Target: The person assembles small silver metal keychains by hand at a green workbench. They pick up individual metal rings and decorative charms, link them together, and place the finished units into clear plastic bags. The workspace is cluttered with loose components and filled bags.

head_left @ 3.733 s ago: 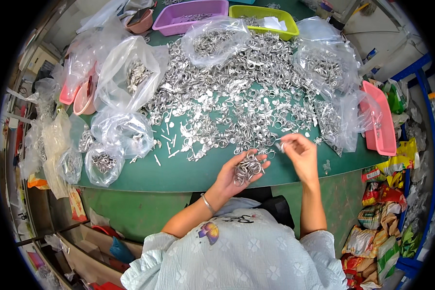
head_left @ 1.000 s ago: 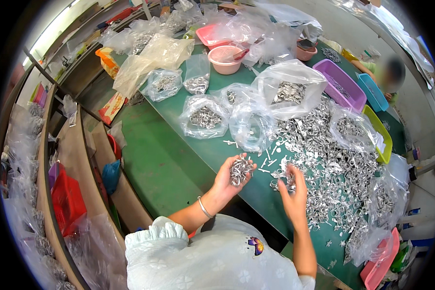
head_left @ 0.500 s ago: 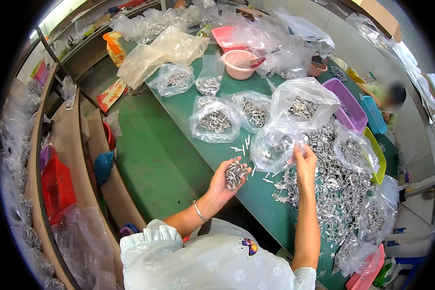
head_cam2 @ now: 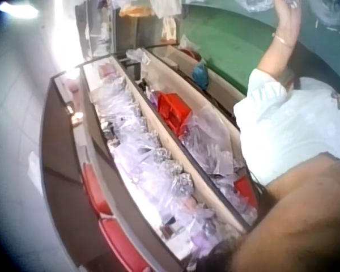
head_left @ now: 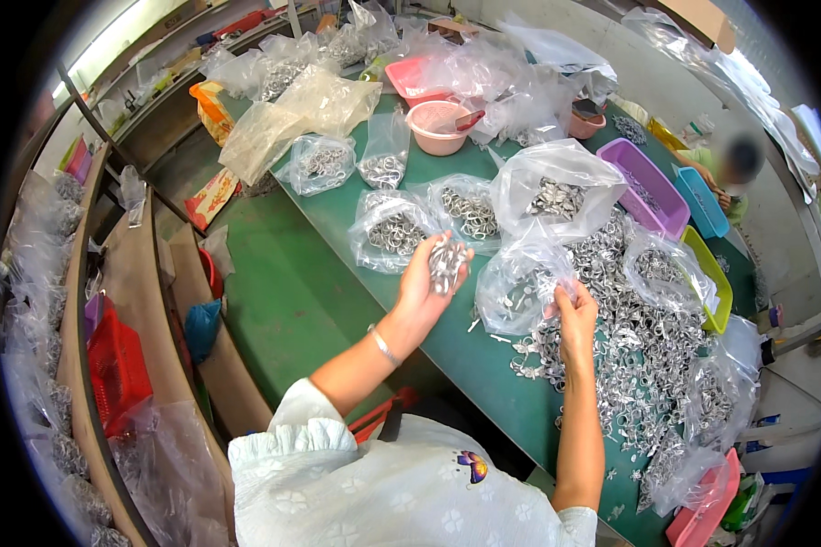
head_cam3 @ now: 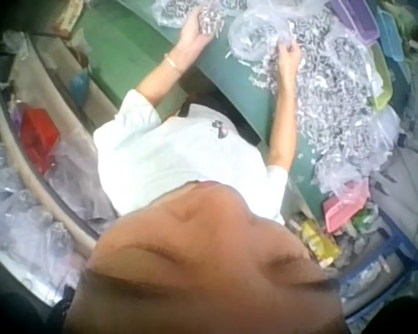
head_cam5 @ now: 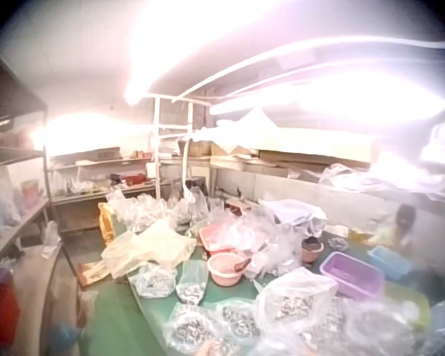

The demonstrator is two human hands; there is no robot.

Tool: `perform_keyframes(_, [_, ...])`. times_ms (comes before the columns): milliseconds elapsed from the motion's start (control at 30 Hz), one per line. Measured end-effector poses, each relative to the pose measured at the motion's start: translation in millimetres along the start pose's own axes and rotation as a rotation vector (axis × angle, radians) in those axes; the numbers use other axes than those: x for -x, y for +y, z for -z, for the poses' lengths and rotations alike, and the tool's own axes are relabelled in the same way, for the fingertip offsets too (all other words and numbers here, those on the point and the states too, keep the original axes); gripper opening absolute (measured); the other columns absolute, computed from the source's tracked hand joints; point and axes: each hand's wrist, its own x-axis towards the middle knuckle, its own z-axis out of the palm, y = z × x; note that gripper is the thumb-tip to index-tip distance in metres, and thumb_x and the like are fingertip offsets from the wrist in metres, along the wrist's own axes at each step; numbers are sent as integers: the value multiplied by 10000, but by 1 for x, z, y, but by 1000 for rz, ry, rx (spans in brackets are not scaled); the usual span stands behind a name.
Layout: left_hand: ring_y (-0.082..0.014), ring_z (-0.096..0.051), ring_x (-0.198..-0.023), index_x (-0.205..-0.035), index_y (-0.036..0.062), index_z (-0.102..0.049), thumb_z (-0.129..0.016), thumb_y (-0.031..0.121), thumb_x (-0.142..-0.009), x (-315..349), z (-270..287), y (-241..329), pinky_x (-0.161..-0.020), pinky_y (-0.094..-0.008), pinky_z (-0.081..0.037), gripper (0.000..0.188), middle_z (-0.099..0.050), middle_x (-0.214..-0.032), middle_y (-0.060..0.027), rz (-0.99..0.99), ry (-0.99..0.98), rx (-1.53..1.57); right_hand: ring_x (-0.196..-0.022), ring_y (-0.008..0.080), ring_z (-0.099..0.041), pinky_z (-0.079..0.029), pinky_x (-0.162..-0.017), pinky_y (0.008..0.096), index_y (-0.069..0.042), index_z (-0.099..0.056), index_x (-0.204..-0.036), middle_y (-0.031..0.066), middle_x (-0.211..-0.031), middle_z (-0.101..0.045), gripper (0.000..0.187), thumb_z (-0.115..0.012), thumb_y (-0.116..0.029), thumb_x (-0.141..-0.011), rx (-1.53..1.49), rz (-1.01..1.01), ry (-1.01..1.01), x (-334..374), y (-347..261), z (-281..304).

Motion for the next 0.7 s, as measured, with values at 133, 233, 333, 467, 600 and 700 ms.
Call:
perform_keyframes(133, [-242, -583, -781, -970, 50, -511, -529, 180, -844, -85, 1, -5, -598, -305, -534, 181, -563, -882, -112, -75, 144, 78, -510, 84, -503, -399, -498, 213, 23, -553, -938, 22, -665, -561, 121, -508, -39, -844, 3, -24, 13, 7, 3, 3])
perform_keyframes(233, [-230, -564, -813, -1096, 52, -475, -528, 191, -836, -123, -30, -22, -644, -294, -503, 300, -537, -978, -104, -408, 362, -33, -534, 76, -500, -391, -518, 211, 11, -557, -928, 7, -703, -562, 116, -520, -59, -843, 45, -40, 12, 10, 4, 6])
perform_keyframes(333, [-300, -411, -1131, -1286, 26, -355, -545, 140, -738, -154, -33, -27, -928, -349, -356, 590, -377, -1256, -158, -746, 394, -276, -539, 80, -502, -395, -521, 214, 17, -552, -940, 15, -703, -561, 125, -518, -50, -841, 28, -29, -10, 12, 2, 0])
perform_keyframes(467, [-319, -149, -1312, -1336, -15, -261, -506, 110, -663, -165, -39, -27, -1046, -362, -168, 727, -162, -1394, -223, -775, 441, -643, -528, 82, -510, -408, -482, 215, 39, -532, -965, 30, -693, -559, 146, -519, -26, -835, 33, 0, -2, 13, 6, 2])
perform_keyframes(600, [-276, -444, -1067, -1177, -81, -416, -439, 7, -646, -200, -25, -12, -861, -357, -392, 539, -411, -1196, -178, -758, 483, -850, -531, 78, -511, -415, -492, 215, 43, -535, -965, 29, -701, -562, 152, -528, -32, -833, 29, -8, -6, 14, 9, 0])
perform_keyframes(700, [-267, -559, -823, -977, -70, -522, -388, -35, -667, -235, 8, 16, -737, -343, -460, 339, -549, -941, -158, -564, 201, -936, -537, 78, -517, -414, -496, 215, 42, -542, -949, 31, -707, -567, 142, -534, -36, -831, 25, 2, -22, 14, 14, -1])
